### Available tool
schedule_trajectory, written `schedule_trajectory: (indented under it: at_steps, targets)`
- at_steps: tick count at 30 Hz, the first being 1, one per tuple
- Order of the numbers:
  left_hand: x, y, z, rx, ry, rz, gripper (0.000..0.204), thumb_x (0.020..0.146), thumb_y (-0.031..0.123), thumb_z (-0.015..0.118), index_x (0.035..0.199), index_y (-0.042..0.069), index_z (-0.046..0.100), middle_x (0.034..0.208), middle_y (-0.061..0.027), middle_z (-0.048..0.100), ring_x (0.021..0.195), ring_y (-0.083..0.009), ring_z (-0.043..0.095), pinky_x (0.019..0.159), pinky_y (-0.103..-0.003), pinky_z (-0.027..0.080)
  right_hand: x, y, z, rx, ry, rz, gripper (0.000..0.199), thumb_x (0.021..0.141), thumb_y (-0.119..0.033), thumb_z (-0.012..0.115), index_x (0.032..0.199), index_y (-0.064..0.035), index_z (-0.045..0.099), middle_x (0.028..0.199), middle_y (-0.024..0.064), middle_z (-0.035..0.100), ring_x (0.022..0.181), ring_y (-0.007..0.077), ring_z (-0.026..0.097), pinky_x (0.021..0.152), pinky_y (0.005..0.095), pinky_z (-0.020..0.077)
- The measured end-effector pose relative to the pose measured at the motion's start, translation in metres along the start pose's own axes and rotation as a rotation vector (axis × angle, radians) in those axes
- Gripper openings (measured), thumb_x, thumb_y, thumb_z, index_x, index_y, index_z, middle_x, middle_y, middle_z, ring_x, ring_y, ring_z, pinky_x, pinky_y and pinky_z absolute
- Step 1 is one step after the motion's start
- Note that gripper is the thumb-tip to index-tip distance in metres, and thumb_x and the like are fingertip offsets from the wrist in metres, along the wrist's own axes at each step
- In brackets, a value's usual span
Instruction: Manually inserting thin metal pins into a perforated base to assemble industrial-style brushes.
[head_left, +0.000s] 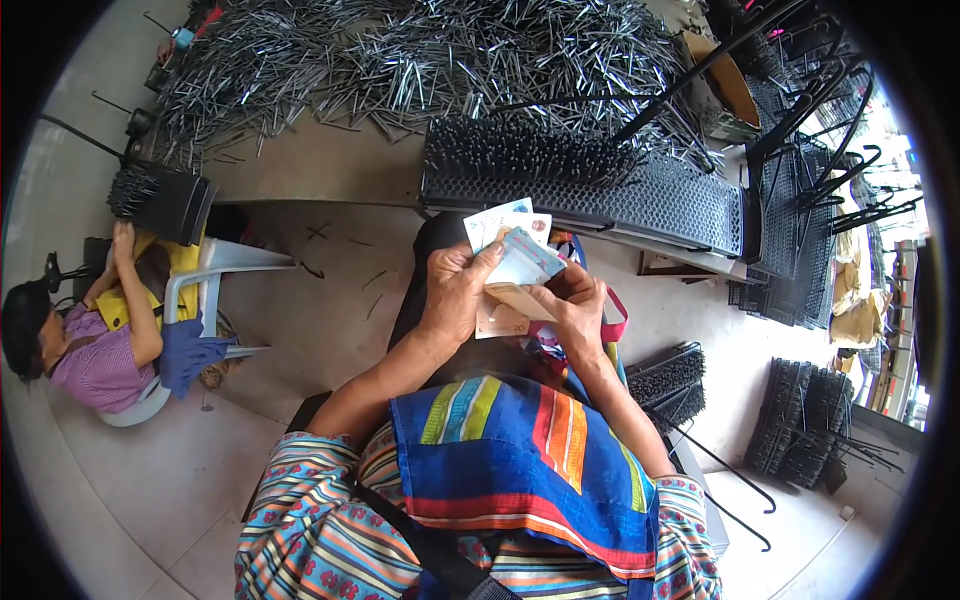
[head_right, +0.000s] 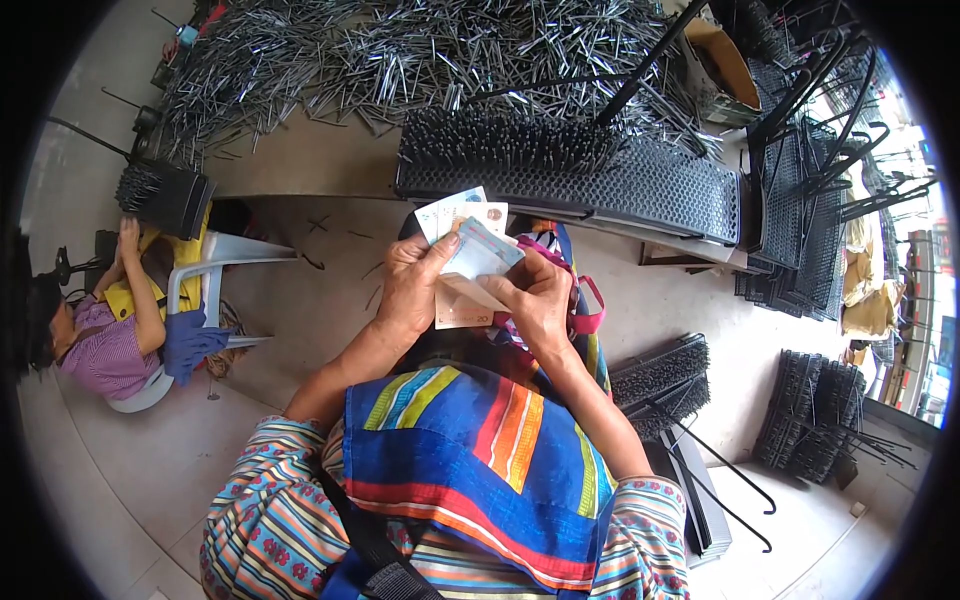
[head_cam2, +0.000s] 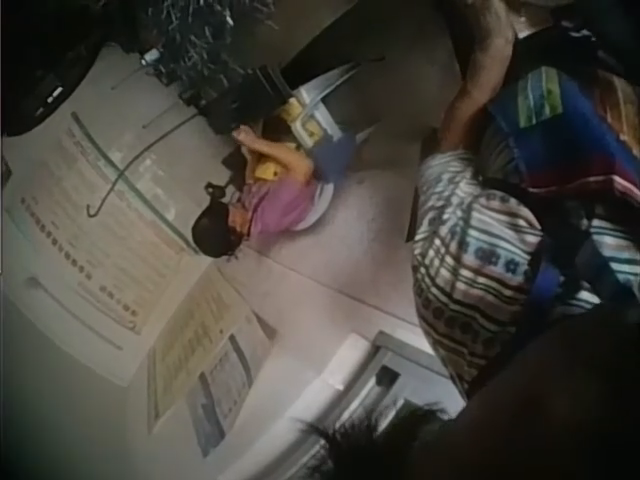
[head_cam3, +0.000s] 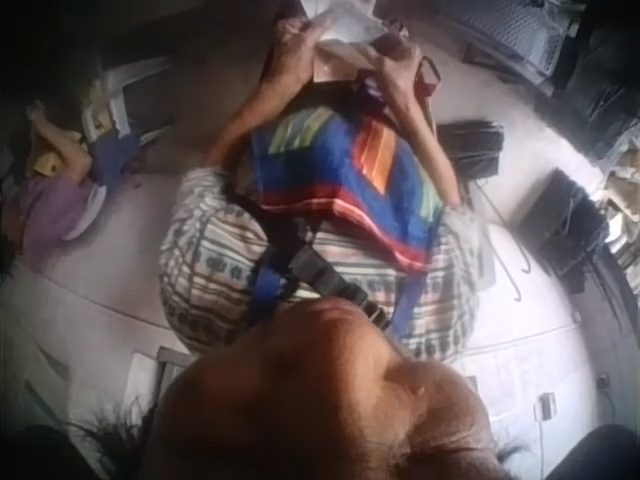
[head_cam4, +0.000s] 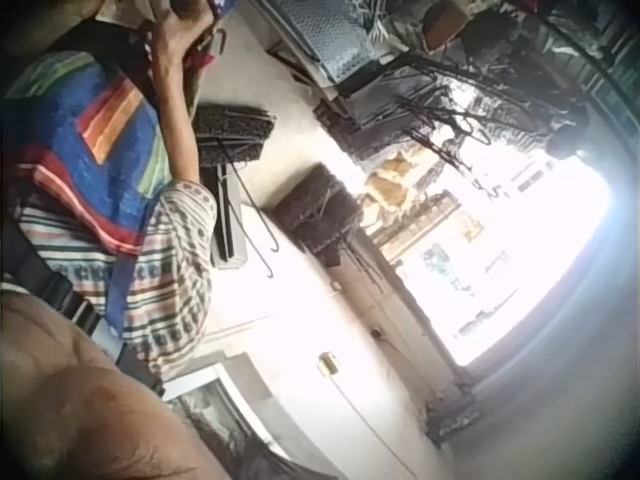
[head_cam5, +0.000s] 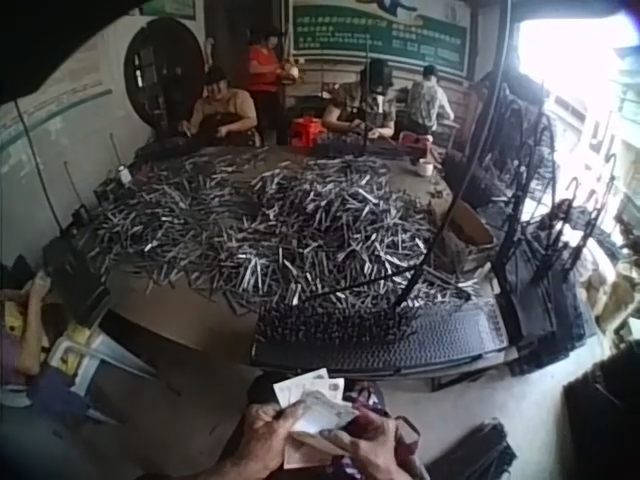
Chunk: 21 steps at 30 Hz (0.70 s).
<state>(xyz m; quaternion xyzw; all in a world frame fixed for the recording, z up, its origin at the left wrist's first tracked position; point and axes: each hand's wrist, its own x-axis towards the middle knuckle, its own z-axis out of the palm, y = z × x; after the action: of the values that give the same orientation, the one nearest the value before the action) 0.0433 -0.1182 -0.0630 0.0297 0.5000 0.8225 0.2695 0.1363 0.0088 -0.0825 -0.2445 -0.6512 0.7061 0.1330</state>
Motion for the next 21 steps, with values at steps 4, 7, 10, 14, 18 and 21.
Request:
schedule_trajectory:
  at_steps: [4,7,10,14,18,21]
  targets:
    - [0.0,-0.003,-0.007,0.002,-0.043,-0.05,0.019,0.088,0.004,0.061,0.103,-0.006,0.067,0.091,-0.0089,0.07,0.076,-0.0106,0.064,0.069,-0.025,0.053,0.002,0.005,0.003,0.022,0.081,-0.095,0.008,0.08,-0.003,0.071,0.086,0.0025,0.07,0.069,0.0019,0.066,0.058,0.0045,0.056,0.054,0.0194,0.0434]
    - [0.0,0.003,-0.006,-0.031,-0.083,-0.096,0.021,0.086,0.001,0.061,0.105,-0.005,0.066,0.091,-0.0096,0.07,0.077,-0.0124,0.066,0.071,-0.026,0.054,0.001,0.0,0.001,0.053,0.108,0.002,0.005,0.081,-0.004,0.071,0.079,0.0009,0.069,0.062,-0.0008,0.062,0.049,0.0029,0.048,0.045,0.0194,0.0355]
    - [0.001,0.005,-0.007,-0.038,-0.096,-0.13,0.022,0.085,0.0,0.061,0.105,-0.005,0.065,0.091,-0.0105,0.07,0.077,-0.0134,0.067,0.07,-0.027,0.055,0.003,-0.004,0.002,0.101,0.107,0.011,0.008,0.081,-0.003,0.07,0.076,-0.0001,0.066,0.058,-0.0027,0.057,0.047,0.0021,0.043,0.042,0.02,0.0296]
    - [0.003,-0.001,-0.011,-0.033,-0.06,-0.102,0.02,0.083,0.0,0.061,0.102,-0.006,0.066,0.088,-0.0107,0.07,0.071,-0.0128,0.066,0.064,-0.027,0.055,0.006,-0.002,0.007,0.091,0.181,-0.043,0.006,0.079,0.001,0.072,0.081,0.0006,0.066,0.064,-0.0033,0.058,0.052,0.0018,0.045,0.047,0.0189,0.034]
    - [0.005,-0.003,-0.012,0.014,-0.052,-0.098,0.018,0.082,-0.001,0.062,0.098,-0.007,0.068,0.086,-0.0101,0.07,0.07,-0.012,0.066,0.063,-0.026,0.055,0.012,-0.009,0.011,0.102,0.206,-0.182,0.013,0.076,0.005,0.073,0.085,0.0018,0.065,0.068,-0.0031,0.06,0.059,0.0024,0.049,0.057,0.0171,0.0411]
    - [0.005,0.001,-0.012,0.006,-0.05,-0.106,0.018,0.082,-0.002,0.063,0.098,-0.007,0.068,0.087,-0.0099,0.07,0.071,-0.0114,0.065,0.064,-0.026,0.054,0.015,-0.008,0.003,-0.068,0.116,-0.117,0.012,0.076,0.005,0.072,0.084,0.0018,0.065,0.069,-0.0032,0.06,0.061,0.0021,0.05,0.056,0.0176,0.0409]
